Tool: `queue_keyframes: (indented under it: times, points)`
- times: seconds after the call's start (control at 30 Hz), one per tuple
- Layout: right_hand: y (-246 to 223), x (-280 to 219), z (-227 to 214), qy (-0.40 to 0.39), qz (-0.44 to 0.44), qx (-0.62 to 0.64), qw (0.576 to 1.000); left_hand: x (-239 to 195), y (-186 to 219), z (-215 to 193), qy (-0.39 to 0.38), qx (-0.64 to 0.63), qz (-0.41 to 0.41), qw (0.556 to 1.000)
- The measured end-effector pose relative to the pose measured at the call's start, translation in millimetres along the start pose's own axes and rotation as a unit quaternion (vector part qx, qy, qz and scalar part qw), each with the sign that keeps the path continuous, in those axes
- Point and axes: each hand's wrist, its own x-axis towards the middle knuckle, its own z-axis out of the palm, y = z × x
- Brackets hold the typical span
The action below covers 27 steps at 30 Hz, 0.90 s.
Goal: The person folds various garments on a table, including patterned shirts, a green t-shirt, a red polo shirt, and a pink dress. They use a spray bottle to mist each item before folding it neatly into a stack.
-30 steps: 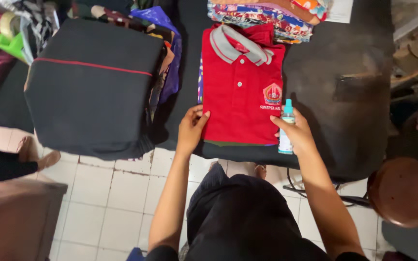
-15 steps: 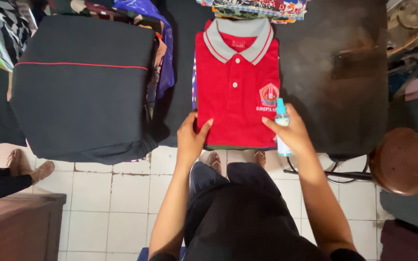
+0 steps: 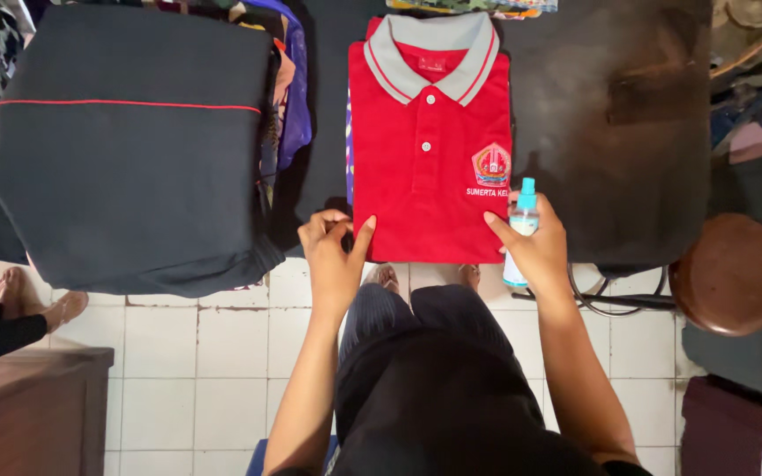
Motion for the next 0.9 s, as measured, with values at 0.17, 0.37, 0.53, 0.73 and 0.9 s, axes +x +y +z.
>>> queue_keyframes:
  times: [0.17,0.37,0.53,0.73,0.9]
  points:
    - [-7.0,-18.7,-3.0,0.047,-0.106,-0.071,0.991,-7.2,14.5,-21.3,-0.074,-0.096,-0.054,0.991]
    - [-22.5,-56.1,15.2,-0.012,-0.364,-0.242,0.899,-16.1,9.8,-34.6,-0.094,0.098,0.273,0.952]
    - [-22.1,-46.6,27.5,-0.056,-0.351,-0.314,0.88,-0.3,-4.1,-15.8,-0.119,0.123,0.361,0.917]
    - [-15.3,-44.0,20.1,-0.068,-0.396,-0.366,0.84,1.2,-8.0,-9.5,-0.111,0.136,0.395,0.902]
    - [-1.8,-43.7,14.3,-0.065,-0.43,-0.465,0.771,-5.7,-11.4,-4.8,-0.101,0.164,0.396,0.898]
